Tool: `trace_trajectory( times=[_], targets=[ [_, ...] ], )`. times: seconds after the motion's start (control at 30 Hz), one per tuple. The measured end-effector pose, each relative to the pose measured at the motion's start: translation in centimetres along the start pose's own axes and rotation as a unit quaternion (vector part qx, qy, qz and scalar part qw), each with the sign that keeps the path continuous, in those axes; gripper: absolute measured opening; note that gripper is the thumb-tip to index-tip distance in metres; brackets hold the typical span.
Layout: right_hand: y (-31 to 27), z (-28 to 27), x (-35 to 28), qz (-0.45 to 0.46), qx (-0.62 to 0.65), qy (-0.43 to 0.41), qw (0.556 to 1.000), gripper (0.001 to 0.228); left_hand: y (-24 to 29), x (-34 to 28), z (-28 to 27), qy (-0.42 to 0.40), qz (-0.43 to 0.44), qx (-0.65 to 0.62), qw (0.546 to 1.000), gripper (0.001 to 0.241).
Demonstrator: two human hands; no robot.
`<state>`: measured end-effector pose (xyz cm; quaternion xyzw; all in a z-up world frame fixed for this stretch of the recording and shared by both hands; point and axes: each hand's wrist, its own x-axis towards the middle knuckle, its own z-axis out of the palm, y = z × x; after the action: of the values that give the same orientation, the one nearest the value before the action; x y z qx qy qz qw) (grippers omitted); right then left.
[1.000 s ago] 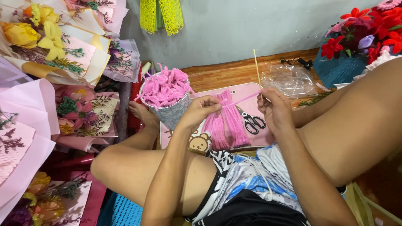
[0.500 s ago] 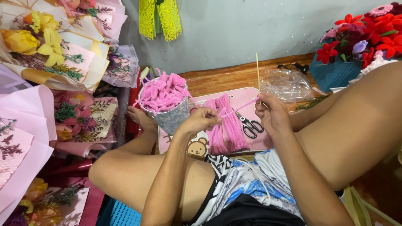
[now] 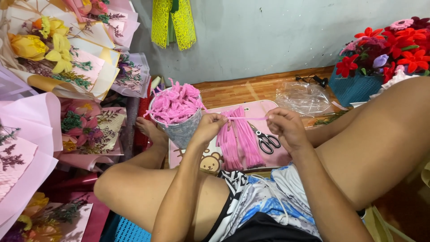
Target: The person wraps pink yarn around a thin wooden stick, repeatedly winding the yarn and placing the finished bundle on a pink tray. The person handles the yarn and stick by hand while seated on the floor.
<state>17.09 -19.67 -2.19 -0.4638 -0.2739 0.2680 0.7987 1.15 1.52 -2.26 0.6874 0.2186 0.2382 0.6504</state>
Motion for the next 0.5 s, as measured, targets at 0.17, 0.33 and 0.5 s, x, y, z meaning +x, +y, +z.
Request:
trace_trajectory(
  times=[0.17,0.33,0.5],
  targets=[
    [-5.2,4.7,-3.2,-0.033,-0.247,-0.168,0.954,0.002,-0.3,1.0,-1.5,0.035,0.055,0.068,0.996,0.013],
    [0.3,2.7,-0.6,0.026,-0.504,-0.249,0.827,0.012,2.6,-0.9,-0.5,0.054,0.120,0.164,0.978,0.011],
    [7.3,-1.5,4.6,0.101,-0.615,0.050,0.781,0.029,5.5,-4.1,2.6,0.051,0.155,0.203,0.966,0.011]
  ],
)
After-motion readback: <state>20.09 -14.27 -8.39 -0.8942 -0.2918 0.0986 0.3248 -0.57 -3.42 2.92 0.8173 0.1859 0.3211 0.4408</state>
